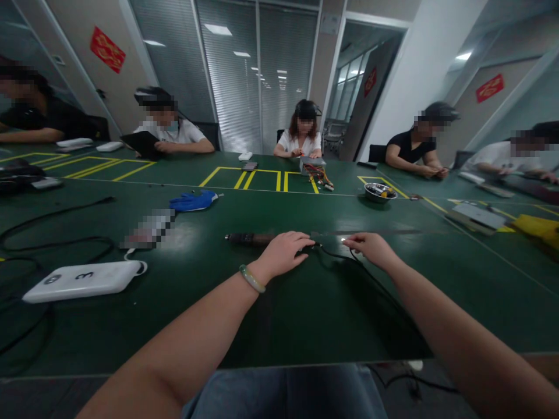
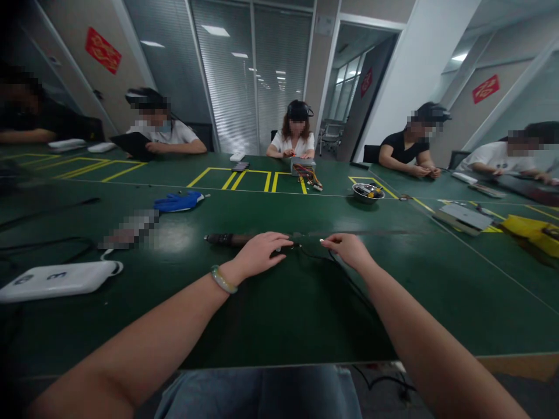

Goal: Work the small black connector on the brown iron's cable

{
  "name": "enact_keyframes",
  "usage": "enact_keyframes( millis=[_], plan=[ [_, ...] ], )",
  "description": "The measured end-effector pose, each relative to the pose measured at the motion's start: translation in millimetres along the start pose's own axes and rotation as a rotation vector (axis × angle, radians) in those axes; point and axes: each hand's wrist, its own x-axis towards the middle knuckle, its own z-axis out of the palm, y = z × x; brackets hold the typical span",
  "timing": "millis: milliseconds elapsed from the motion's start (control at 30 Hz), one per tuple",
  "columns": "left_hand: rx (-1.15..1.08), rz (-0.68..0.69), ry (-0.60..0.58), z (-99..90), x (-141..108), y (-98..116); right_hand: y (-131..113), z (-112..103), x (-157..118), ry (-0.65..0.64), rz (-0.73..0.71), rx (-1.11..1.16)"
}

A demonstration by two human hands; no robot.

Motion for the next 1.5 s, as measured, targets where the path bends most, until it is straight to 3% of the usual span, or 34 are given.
enact_keyframes(
  millis=[133,267,400,567,633,733,867,967,1100,1200,1333,1500],
  plan=[
    [0.075,0.006,-0.022,5.2,0.5,-0.3,-32.8,27.8,5.4,-0.161,0.02,0.028],
    [0.123,0.022,-0.051,4.1,1.4,1.5,-34.9,40.6,5.8,-0.288,0.056,0.101],
    [0.135,0.014,-0.075,1.6,1.3,4.6,-27.0,35.5,-2.4,-0.325,-0.001,0.125],
    [0.111,0.001,-0.066,2.4,0.5,3.9,-16.6,17.0,-12.6,-0.476,-0.039,0.147],
    [0.109,-0.004,-0.063,3.4,0.9,3.1,-13.9,14.4,-13.6,-0.43,-0.038,0.092],
    [0.117,-0.007,-0.063,4.1,2.0,3.0,-14.3,18.9,-12.3,-0.26,-0.003,0.064],
    [0.095,-0.003,-0.07,2.4,2.6,2.6,-27.4,32.1,-11.8,-0.129,-0.008,0.376],
    [0.063,-0.001,-0.091,0.8,2.5,1.2,-45.1,45.2,-13.9,-0.209,-0.016,0.659],
    [0.057,-0.011,-0.094,0.5,2.7,1.9,-61.7,65.5,-14.2,-0.361,-0.062,0.709],
    [0.068,-0.012,-0.093,0.9,2.6,3.6,-58.7,72.1,-11.8,-0.327,-0.071,0.671],
    [0.067,-0.012,-0.088,1.2,2.0,3.6,-43.2,65.1,-9.2,-0.195,-0.069,0.522],
    [0.047,-0.029,-0.082,2.5,1.6,2.0,-36.8,54.5,-11.0,-0.243,-0.061,0.349]
  ],
)
